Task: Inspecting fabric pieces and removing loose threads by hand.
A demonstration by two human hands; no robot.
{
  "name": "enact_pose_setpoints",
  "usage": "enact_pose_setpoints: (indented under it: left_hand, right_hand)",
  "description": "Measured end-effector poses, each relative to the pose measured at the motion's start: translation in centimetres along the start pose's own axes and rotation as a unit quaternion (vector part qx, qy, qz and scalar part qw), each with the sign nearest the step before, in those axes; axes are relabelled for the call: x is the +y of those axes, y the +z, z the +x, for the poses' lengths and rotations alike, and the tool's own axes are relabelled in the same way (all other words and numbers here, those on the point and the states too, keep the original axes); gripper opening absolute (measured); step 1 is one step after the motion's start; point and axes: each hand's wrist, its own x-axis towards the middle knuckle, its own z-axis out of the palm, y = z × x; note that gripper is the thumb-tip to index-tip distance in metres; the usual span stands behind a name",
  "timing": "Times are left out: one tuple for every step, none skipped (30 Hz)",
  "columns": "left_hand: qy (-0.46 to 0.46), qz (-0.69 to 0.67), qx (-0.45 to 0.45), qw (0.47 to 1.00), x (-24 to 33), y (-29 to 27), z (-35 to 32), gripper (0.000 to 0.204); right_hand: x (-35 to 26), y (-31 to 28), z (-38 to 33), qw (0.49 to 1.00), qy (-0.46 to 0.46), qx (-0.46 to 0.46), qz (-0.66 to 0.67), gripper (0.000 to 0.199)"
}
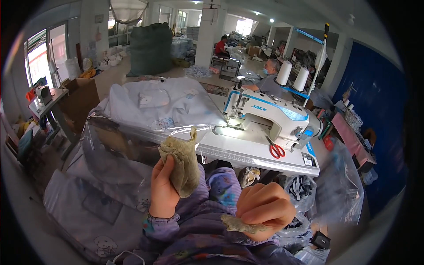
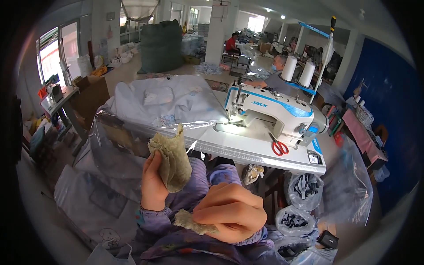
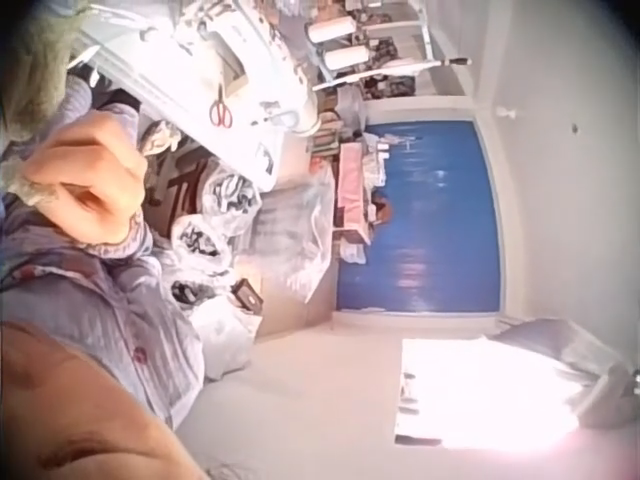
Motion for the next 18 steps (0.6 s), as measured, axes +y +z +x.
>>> enact_pose_setpoints:
  left_hand:
    - [0.001, 0.001, 0.002, 1.000, 0.0, -0.1, 0.0, 0.028]
    - [0.001, 0.004, 0.002, 1.000, 0.1, 0.1, 0.0, 0.028]
    - [-0.001, 0.006, 0.002, 1.000, 0.2, 0.3, 0.0, 0.029]
    - [-0.001, 0.006, 0.003, 1.000, 0.1, 0.2, 0.0, 0.029]
    - [-0.005, 0.003, 0.002, 1.000, 0.0, 0.1, 0.0, 0.029]
    - [-0.007, 0.001, 0.001, 1.000, -0.1, 0.0, 0.1, 0.029]
    - [-0.006, 0.002, 0.001, 1.000, -0.1, 0.1, 0.0, 0.029]
    - [-0.013, 0.002, 0.004, 1.000, -0.2, 0.4, -0.1, 0.029]
    - [-0.017, 0.000, 0.005, 1.000, -0.1, 0.6, 0.0, 0.030]
    - [-0.013, 0.000, 0.002, 1.000, 0.0, 0.7, 0.1, 0.030]
    - [-0.010, 0.002, 0.005, 1.000, -0.1, 0.6, -0.1, 0.029]
    - [-0.007, 0.005, 0.008, 1.000, -0.2, 0.6, -0.2, 0.029]
    - [-0.006, 0.004, 0.006, 1.000, -0.2, 0.4, -0.3, 0.029]
    - [-0.002, 0.015, 0.000, 1.000, -0.1, 0.1, -0.2, 0.029]
    - [-0.001, 0.025, -0.007, 1.000, -0.1, 0.1, -0.2, 0.030]
    - [-0.003, 0.025, -0.011, 1.000, -0.2, 0.4, -0.1, 0.030]
    - [0.015, 0.033, -0.009, 0.999, -0.1, 0.3, -0.1, 0.030]
    - [0.031, 0.039, -0.009, 0.999, -0.2, 0.4, 0.1, 0.030]
  right_hand:
    - [0.1, 0.0, 0.1, 1.000, 0.000, 0.000, 0.003, 0.021]
    - [0.0, -0.1, 0.2, 1.000, 0.005, -0.008, 0.005, 0.021]
    - [-0.1, -0.1, 0.3, 1.000, 0.011, -0.016, 0.007, 0.021]
    - [-0.1, -0.2, 0.2, 1.000, 0.011, -0.015, 0.008, 0.021]
    - [-0.1, -0.2, 0.2, 1.000, 0.012, -0.019, 0.003, 0.021]
    - [0.1, -0.3, 0.2, 1.000, 0.010, -0.023, 0.000, 0.020]
    - [0.2, -0.3, 0.0, 1.000, 0.009, -0.023, 0.001, 0.020]
    - [0.2, -0.2, -0.2, 0.999, 0.026, -0.022, -0.021, 0.020]
    - [0.3, -0.1, -0.2, 0.998, 0.040, -0.023, -0.042, 0.019]
    - [0.4, 0.0, -0.1, 0.998, 0.035, -0.025, -0.042, 0.019]
    - [0.1, 0.1, -0.1, 0.995, 0.066, -0.032, -0.063, 0.018]
    - [0.0, 0.2, -0.1, 0.991, 0.097, -0.039, -0.085, 0.017]
    - [0.0, 0.4, 0.0, 0.991, 0.095, -0.039, -0.086, 0.017]
    - [0.2, 0.5, 0.0, 0.986, 0.130, -0.049, -0.095, 0.016]
    - [0.4, 0.7, 0.0, 0.979, 0.165, -0.056, -0.108, 0.015]
    - [0.8, 0.9, -0.4, 0.974, 0.196, -0.043, -0.101, 0.014]
    - [1.8, 1.2, -0.9, 0.975, 0.195, -0.043, -0.099, 0.014]
    - [2.8, 1.4, -1.2, 0.967, 0.248, -0.023, -0.057, 0.013]
